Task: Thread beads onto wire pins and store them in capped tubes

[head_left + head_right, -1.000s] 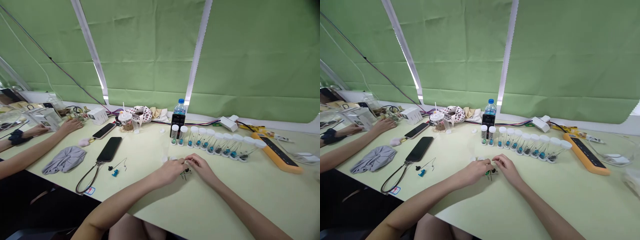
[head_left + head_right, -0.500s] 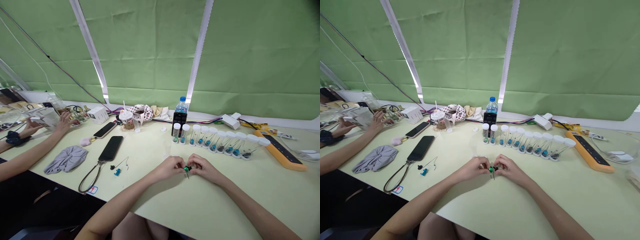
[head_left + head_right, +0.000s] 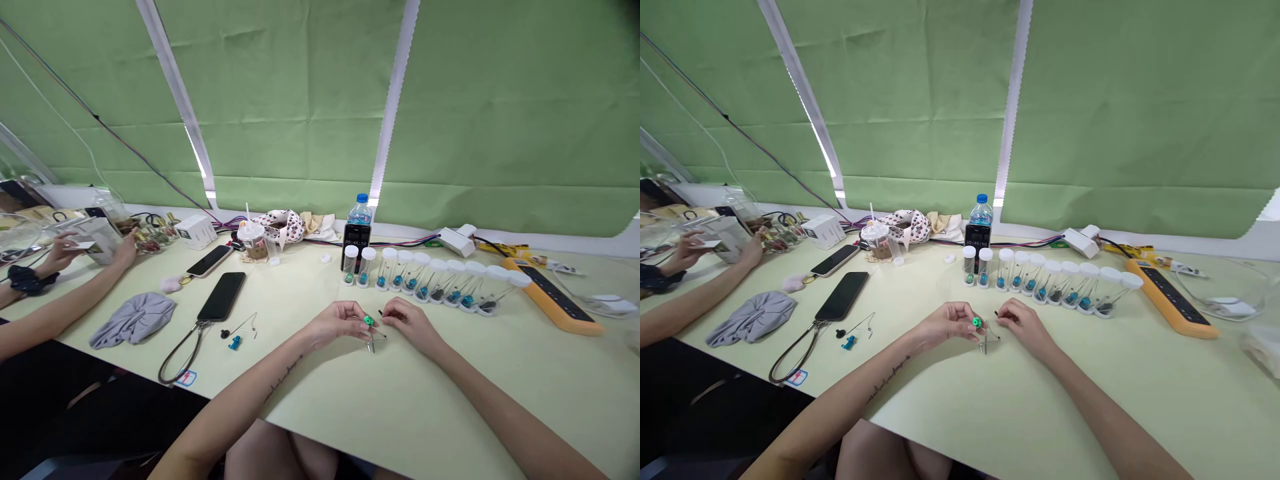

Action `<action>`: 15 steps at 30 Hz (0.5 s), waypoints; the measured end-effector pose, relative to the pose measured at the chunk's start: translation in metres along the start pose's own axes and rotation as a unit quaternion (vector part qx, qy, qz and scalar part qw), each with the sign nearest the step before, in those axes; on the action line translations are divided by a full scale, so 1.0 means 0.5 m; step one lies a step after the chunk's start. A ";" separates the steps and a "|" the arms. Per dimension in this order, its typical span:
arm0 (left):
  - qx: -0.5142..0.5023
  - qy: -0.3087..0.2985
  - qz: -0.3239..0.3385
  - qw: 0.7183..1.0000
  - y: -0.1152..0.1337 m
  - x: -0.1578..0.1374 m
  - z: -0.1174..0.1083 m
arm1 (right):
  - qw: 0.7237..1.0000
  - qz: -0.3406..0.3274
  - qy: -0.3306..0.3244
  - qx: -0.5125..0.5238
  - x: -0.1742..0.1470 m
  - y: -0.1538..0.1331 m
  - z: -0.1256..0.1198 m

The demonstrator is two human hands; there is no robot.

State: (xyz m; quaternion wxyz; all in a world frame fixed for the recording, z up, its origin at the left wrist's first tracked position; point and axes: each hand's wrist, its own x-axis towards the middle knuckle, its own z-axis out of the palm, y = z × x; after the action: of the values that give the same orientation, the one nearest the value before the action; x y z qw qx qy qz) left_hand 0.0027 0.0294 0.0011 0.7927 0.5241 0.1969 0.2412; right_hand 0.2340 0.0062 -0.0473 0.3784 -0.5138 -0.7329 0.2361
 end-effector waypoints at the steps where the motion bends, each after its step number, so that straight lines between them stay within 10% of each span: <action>1: 0.002 -0.003 -0.007 1.000 0.000 -0.001 0.000 | 1.000 -0.006 -0.007 -0.016 0.000 0.000 -0.003; 15: 0.017 -0.049 -0.037 0.998 0.000 -0.002 0.000 | 0.988 -0.043 -0.053 -0.140 -0.017 -0.047 -0.018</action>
State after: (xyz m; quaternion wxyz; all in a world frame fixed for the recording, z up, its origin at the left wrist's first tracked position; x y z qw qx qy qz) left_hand 0.0021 0.0289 0.0013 0.8008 0.5412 0.1808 0.1821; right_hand 0.2291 -0.0103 -0.0275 0.2731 -0.5168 -0.7989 0.1414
